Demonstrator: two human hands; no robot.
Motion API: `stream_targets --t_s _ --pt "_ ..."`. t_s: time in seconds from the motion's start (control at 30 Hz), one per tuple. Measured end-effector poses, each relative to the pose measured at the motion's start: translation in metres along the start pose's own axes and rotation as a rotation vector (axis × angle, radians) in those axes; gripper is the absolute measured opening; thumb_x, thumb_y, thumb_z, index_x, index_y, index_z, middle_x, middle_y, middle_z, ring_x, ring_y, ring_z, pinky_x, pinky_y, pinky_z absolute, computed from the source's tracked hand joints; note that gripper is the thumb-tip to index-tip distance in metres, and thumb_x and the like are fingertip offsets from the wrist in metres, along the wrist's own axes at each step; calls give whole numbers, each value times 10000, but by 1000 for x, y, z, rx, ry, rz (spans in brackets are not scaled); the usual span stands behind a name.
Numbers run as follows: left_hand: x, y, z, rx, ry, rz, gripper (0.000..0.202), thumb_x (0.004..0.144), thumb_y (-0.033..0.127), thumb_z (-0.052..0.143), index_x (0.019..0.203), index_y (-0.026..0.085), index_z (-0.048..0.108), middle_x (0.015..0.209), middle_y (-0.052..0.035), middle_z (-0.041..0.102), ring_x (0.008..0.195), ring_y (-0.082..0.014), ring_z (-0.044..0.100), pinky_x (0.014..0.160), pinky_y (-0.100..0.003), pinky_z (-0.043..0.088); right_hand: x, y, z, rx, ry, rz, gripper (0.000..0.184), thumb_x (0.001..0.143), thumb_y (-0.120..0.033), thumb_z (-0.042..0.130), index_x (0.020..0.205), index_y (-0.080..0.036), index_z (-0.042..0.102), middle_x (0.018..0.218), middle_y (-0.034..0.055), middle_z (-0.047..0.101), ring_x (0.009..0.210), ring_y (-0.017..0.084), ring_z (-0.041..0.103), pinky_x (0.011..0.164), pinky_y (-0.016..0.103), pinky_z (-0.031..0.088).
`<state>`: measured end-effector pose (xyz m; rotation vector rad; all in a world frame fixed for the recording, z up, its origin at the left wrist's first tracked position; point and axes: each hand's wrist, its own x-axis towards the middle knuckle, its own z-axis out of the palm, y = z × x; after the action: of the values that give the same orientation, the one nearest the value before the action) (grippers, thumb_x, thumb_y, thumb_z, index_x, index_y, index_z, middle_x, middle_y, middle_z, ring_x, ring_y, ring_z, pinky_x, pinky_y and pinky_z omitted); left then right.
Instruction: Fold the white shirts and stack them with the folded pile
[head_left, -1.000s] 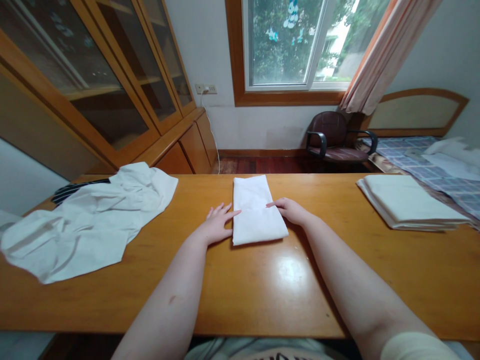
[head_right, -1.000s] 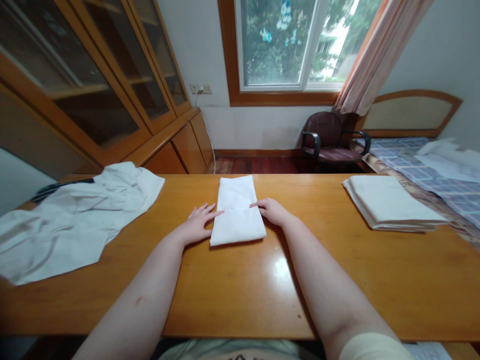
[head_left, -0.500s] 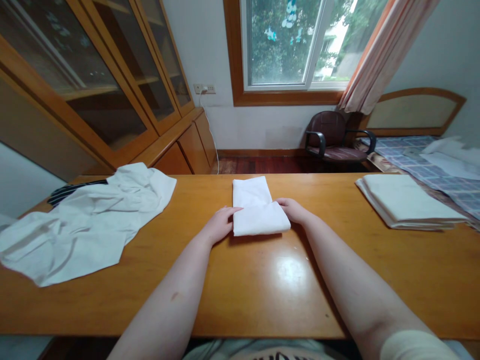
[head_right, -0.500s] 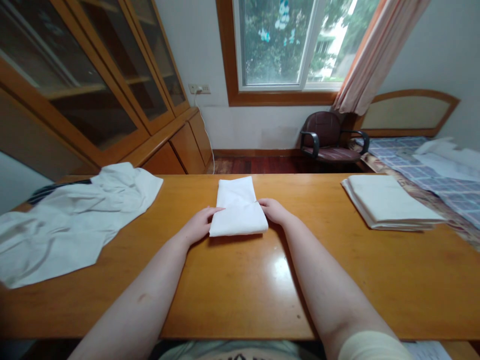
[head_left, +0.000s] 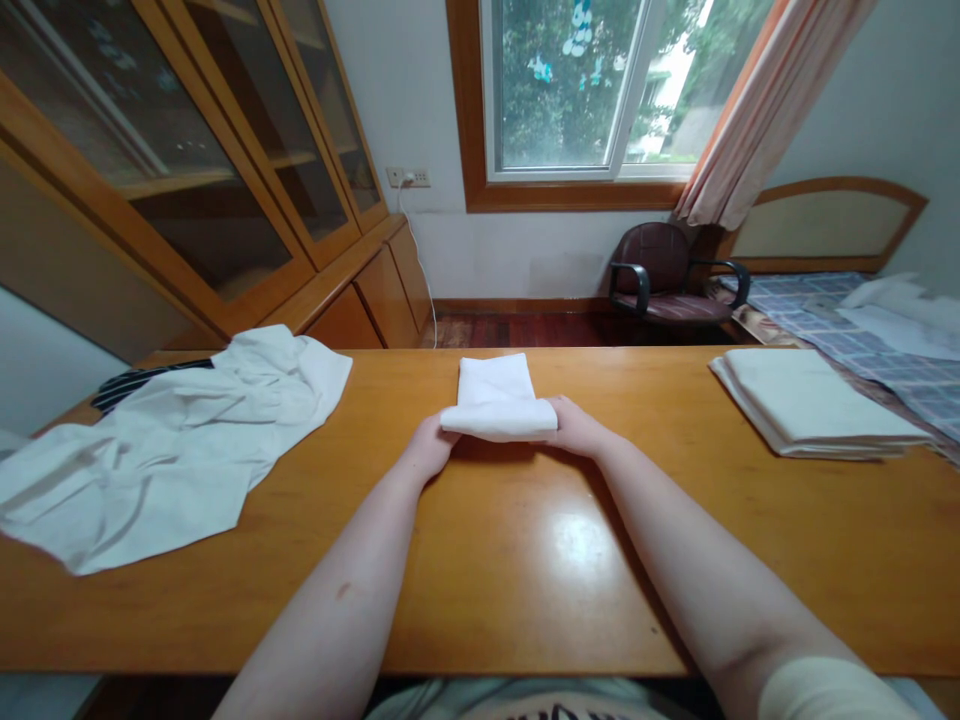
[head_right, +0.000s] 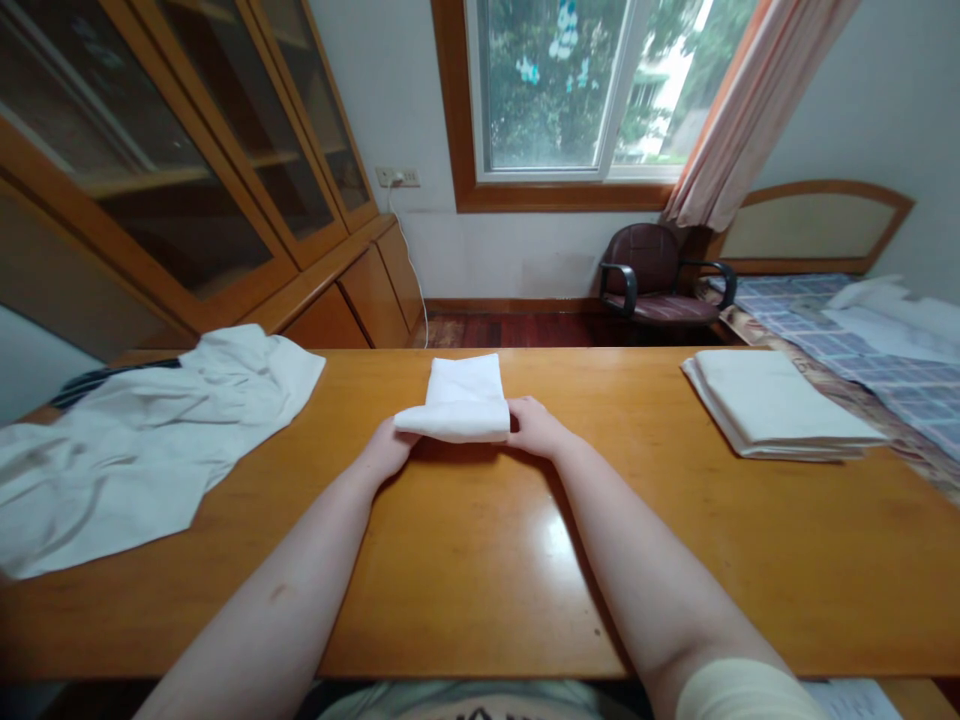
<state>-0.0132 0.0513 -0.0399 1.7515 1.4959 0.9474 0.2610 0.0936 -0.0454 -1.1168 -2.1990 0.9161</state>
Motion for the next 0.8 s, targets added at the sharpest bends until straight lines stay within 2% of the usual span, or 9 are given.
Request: stream_targets --t_s 0.03,0.1,0.2,0.3,0.37,0.43,0.57,0.7,0.8 --pt "0 0 1 -8 8 -16 392 804 440 507 998 134 656 1062 -69 685 1015 -257 598 892 -380 455 2 0 2 32 7 4 351 634 -320 729 967 -213 700 974 29 700 970 268 598 900 373 418" --pt "1 -1 2 -5 14 -43 394 803 438 510 995 126 653 1036 -76 692 991 -263 607 873 -381 464 4 2 5 84 11 -11 211 733 -311 636 891 -191 710 914 21 706 916 243 612 858 346 445" --pt "3 -3 4 29 12 -46 381 818 423 488 1005 130 644 1036 -85 688 996 -267 606 880 -379 458 7 5 6 134 20 -37 244 821 -334 527 780 -170 703 856 23 701 859 218 622 834 337 462" --pt "4 -2 6 40 20 -37 368 833 410 462 1023 144 632 1058 -81 680 1010 -262 600 885 -372 455 6 4 8 222 32 -45 231 782 -362 592 861 -168 690 904 27 700 874 221 628 842 348 471" --pt "4 0 7 40 35 -38 348 832 396 464 1015 149 628 1041 -74 683 993 -255 604 877 -369 459 5 -1 11 315 59 -38 354 685 -346 700 993 -177 660 1003 35 690 934 232 623 864 356 470" --pt "3 2 8 40 61 -19 326 826 386 477 996 151 625 1029 -72 682 980 -249 603 881 -370 457 4 -6 15 368 119 5 439 634 -331 740 1033 -175 642 1047 49 680 966 242 617 875 367 468" --pt "3 4 11 -28 109 14 314 827 382 481 1004 155 608 1039 -74 669 978 -231 600 894 -368 452 6 -11 21 333 278 163 313 713 -365 646 951 -163 660 981 63 693 934 254 621 847 384 471" --pt "3 5 15 -104 126 -7 391 744 312 595 1101 161 547 1075 -71 651 988 -216 599 893 -345 457 7 -7 22 319 269 178 305 760 -394 565 931 -157 651 948 61 692 911 255 612 827 377 463" --pt "2 7 16 -117 120 -19 404 705 268 628 1086 168 538 1076 -66 646 995 -214 595 897 -343 453 6 -4 22 309 261 163 315 790 -419 522 938 -162 630 966 53 684 921 244 600 829 354 453"
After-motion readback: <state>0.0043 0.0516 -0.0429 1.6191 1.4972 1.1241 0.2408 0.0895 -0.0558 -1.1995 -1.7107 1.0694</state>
